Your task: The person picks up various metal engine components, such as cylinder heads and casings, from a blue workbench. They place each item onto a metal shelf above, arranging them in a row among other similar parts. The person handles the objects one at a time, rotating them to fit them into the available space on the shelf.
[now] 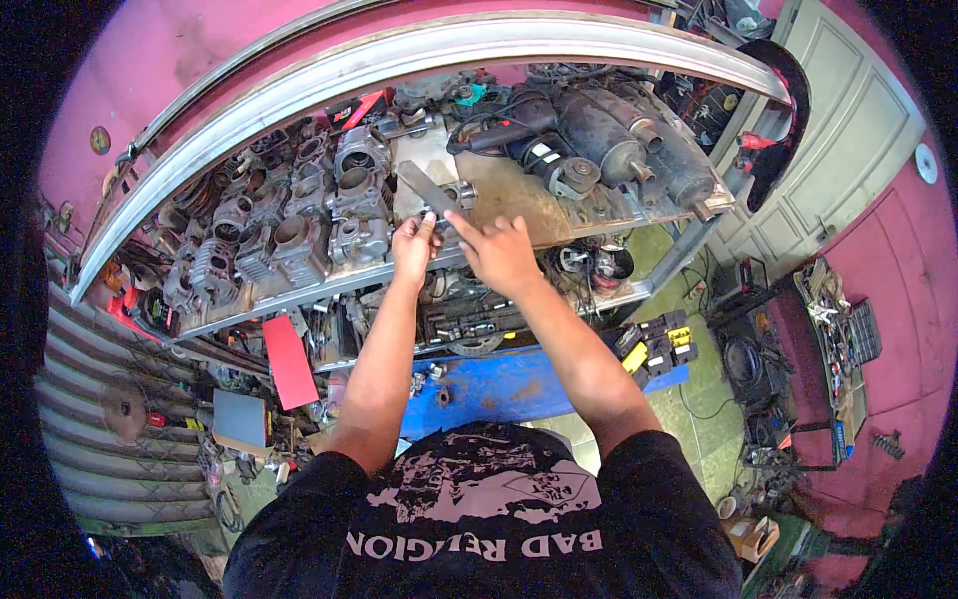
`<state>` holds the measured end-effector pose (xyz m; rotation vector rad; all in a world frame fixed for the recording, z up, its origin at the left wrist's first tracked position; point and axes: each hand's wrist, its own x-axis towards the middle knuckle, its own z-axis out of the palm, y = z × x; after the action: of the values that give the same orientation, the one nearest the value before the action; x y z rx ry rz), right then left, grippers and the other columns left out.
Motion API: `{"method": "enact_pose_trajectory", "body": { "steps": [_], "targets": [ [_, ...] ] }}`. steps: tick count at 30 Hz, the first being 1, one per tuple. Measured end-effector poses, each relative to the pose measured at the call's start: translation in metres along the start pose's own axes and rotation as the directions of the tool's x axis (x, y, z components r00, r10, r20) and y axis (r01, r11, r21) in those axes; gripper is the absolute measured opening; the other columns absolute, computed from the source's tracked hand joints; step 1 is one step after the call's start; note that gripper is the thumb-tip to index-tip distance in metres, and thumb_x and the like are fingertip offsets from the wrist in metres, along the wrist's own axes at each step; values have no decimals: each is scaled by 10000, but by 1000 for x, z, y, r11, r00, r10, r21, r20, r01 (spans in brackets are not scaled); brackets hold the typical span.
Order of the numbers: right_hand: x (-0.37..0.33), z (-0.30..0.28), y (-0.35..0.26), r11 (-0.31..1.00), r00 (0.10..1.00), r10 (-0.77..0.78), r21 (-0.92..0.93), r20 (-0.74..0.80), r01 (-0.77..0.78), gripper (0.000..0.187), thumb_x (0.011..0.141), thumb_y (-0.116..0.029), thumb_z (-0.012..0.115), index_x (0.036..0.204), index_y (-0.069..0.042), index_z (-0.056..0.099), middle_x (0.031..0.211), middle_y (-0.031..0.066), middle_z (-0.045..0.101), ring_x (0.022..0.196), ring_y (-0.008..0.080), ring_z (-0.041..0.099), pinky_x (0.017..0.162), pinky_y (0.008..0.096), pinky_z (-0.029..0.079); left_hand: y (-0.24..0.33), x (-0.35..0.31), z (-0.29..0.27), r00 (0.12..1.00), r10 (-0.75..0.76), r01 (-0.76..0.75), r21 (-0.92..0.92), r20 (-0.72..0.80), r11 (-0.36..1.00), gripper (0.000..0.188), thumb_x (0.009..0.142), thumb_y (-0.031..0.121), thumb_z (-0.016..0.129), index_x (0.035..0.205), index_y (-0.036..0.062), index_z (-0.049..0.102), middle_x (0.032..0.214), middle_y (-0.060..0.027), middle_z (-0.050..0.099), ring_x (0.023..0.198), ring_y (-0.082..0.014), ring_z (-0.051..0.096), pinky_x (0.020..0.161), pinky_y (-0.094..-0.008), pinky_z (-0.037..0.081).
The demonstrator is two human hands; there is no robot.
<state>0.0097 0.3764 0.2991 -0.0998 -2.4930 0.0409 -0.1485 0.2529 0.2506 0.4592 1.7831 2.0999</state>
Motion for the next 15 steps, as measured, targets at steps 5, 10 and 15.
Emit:
{"method": "enact_pose_trajectory", "body": {
  "steps": [5,10,15],
  "targets": [
    [-65,6,-4,995,994,97,28,-47,-95,687,898,-243,728,1542,-277,491,800,42,642,791,248,594,774,410,385,13,-7,10,996,-20,24,44,-81,999,304,1000,290,722,816,95,579,668,-6,606,542,-87,549,454,-254,397],
    [-87,-27,-22,976,976,208,43,71,-211,660,914,-239,706,1541,-254,500,784,84,666,790,271,629,760,422,380,5,-4,4,996,-12,11,-14,-89,1000,328,994,302,732,797,107,557,666,-14,611,538,-95,557,455,-256,396],
    [-27,-10,-21,972,967,234,23,-105,-233,665,907,-248,712,1536,-217,499,786,115,684,800,287,656,791,452,405,0,-3,8,998,46,-45,27,-38,999,343,962,293,774,800,81,558,633,-35,629,498,-102,557,451,-267,436]
  ]
}}
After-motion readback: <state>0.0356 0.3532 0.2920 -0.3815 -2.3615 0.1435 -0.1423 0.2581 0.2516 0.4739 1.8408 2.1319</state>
